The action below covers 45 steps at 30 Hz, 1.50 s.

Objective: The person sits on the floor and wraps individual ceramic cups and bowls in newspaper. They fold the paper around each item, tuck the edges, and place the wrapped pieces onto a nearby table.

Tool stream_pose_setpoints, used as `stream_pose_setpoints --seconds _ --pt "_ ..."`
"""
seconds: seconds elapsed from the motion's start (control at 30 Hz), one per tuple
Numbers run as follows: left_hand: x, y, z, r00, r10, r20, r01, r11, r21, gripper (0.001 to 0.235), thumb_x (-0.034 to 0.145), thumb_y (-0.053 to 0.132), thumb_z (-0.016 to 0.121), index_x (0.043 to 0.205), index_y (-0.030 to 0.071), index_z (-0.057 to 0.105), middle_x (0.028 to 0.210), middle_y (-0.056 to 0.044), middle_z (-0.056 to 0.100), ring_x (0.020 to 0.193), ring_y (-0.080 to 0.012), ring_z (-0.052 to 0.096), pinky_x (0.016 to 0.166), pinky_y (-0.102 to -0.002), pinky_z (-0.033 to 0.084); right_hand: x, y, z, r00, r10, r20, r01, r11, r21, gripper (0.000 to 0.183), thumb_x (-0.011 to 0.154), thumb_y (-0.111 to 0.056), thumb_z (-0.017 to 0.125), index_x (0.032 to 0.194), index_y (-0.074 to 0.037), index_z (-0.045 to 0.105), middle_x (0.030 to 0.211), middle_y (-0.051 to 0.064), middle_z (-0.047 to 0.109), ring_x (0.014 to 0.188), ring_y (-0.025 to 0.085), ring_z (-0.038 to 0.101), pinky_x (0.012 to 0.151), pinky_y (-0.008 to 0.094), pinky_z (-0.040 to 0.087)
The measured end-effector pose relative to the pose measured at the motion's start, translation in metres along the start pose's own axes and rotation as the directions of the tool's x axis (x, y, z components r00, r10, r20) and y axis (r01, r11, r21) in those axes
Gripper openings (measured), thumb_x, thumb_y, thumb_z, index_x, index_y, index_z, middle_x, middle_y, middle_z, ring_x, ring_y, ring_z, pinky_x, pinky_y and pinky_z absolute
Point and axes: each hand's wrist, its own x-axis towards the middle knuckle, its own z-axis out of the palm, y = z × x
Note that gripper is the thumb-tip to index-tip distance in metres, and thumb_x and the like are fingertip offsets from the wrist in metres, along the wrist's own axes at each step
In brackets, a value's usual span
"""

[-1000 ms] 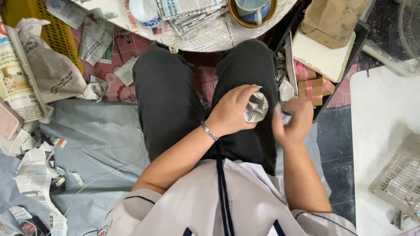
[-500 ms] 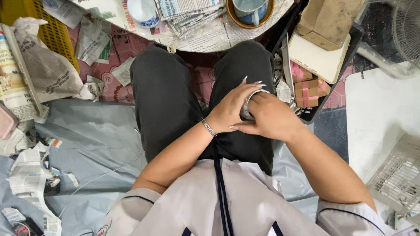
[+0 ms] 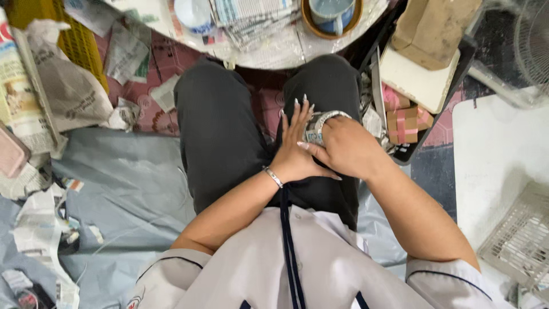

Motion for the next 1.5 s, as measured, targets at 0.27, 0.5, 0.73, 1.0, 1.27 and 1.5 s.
stream_pose_setpoints --seconds 0.27,0.5,0.73,1.0,1.27,1.5 --pt "0.019 -0.01 0.02 0.929 0.179 -0.324 -0.235 0.961 -0.143 0.094 0.076 0.041 0.088 0.152 0.008 0.043 0.155 -0.013 0.054 0.153 -0.0328 0.042 0.134 -0.061 0.011 -0.006 0.0 0.003 0.999 -0.014 -0.03 0.015 1.0 0.011 0.063 0.094 -0.049 0.062 0.08 0.012 0.068 0.084 0.03 0.065 0.085 0.047 0.062 0.087 0.052 0.049" --pt "0.029 -0.008 0.015 0.883 0.258 -0.391 -0.348 0.921 -0.177 0.079 0.073 0.035 0.086 0.137 0.005 0.05 0.14 -0.014 0.061 0.139 -0.0332 0.055 0.13 -0.06 0.022 0.0 0.007 0.009 0.999 0.018 -0.035 -0.02 0.999 -0.05 0.059 0.097 -0.048 0.062 0.079 0.008 0.068 0.084 0.025 0.067 0.085 0.044 0.064 0.085 0.051 0.051" --pt "0.025 -0.005 -0.005 0.899 0.213 -0.381 -0.331 0.902 -0.276 0.079 0.071 0.026 0.09 0.14 0.009 0.053 0.141 -0.011 0.063 0.132 -0.0309 0.063 0.117 -0.043 0.05 -0.016 -0.01 0.003 0.918 -0.07 -0.39 0.066 0.998 -0.023 0.06 0.077 -0.052 0.083 0.095 0.003 0.067 0.096 0.02 0.068 0.093 0.041 0.066 0.085 0.048 0.053" --pt "0.005 0.007 -0.058 0.893 0.233 -0.385 -0.385 0.838 -0.386 0.087 0.064 0.029 0.096 0.136 0.007 0.053 0.139 -0.013 0.062 0.129 -0.0316 0.063 0.113 -0.043 0.051 -0.023 -0.015 -0.014 0.756 -0.02 -0.654 0.365 0.842 0.396 0.109 0.067 -0.047 0.088 0.155 -0.012 0.035 0.166 0.023 0.022 0.154 0.042 0.035 0.132 0.047 0.032" --pt "0.021 0.002 -0.076 0.864 0.38 -0.329 -0.425 0.902 -0.075 0.074 0.077 0.024 0.085 0.139 0.004 0.051 0.139 -0.016 0.058 0.128 -0.0381 0.059 0.113 -0.048 0.047 0.017 -0.018 0.011 0.827 0.027 -0.561 0.247 0.88 0.406 0.097 0.073 -0.03 0.088 0.154 -0.001 0.041 0.153 0.024 0.05 0.143 0.041 0.051 0.122 0.048 0.041" --pt "0.059 -0.007 -0.092 0.902 0.3 -0.31 -0.357 0.923 -0.147 0.086 0.075 0.032 0.089 0.144 0.009 0.044 0.149 -0.014 0.052 0.143 -0.0367 0.049 0.123 -0.051 0.04 0.052 0.002 0.008 0.803 0.099 -0.587 0.195 0.888 0.417 0.081 0.077 -0.023 0.082 0.147 0.0 0.047 0.151 0.023 0.053 0.143 0.038 0.05 0.122 0.045 0.038"
